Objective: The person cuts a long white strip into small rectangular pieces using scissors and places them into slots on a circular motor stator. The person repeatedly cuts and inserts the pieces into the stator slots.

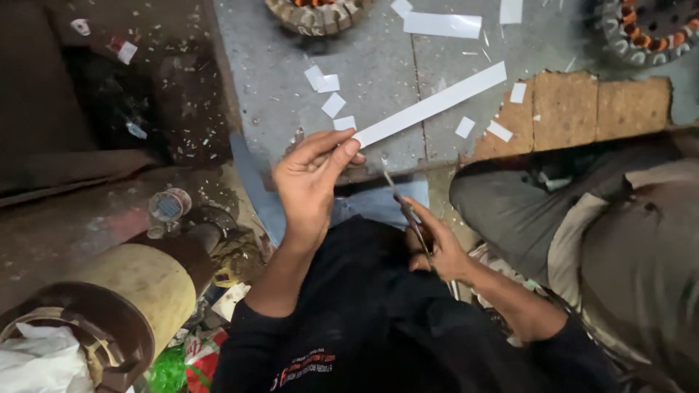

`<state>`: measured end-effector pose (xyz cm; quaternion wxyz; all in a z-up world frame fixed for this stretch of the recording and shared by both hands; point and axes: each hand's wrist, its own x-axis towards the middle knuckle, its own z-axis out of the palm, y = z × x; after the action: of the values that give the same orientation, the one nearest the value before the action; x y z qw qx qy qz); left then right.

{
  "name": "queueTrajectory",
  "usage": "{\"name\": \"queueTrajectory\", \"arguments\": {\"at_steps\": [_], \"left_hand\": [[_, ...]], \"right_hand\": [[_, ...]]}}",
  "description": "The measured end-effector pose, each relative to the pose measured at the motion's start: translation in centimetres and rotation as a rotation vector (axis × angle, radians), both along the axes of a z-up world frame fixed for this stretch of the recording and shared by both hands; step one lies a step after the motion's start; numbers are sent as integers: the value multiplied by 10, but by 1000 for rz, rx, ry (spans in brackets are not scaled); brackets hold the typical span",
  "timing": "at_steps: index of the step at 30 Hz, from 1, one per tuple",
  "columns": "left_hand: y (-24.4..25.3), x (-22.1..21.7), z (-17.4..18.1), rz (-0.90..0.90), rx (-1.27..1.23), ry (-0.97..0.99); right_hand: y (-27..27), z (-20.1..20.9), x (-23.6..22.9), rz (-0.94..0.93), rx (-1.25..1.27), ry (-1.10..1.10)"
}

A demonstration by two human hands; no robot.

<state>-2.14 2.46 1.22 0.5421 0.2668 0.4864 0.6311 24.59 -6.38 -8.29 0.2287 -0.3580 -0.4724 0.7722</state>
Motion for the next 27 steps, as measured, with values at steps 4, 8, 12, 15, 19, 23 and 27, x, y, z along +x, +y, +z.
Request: {"name": "queueTrajectory", "arguments": {"at_steps": [4,8,12,15,19,23,27], "left_hand": [[-8,14,-3,-50,24,55],[-11,21,-5,-39,32,39],[-14,20,-12,-23,0,-4],[-17,22,-16,-2,-60,-104],[-17,22,-13,12,-73,-62],[-5,6,-3,18,-96,163],[5,-9,3,11,-67,455]], "right_hand": [[13,1,-7,-74,-58,212],[26,18,-21,-10,-99,174],[33,33,-28,32,-165,89],[31,37,-31,35,-205,11],[34,41,-26,62,-216,18],[69,48,-20,-69,402,-368],[119,67,-26,-331,1004,-588]]}}
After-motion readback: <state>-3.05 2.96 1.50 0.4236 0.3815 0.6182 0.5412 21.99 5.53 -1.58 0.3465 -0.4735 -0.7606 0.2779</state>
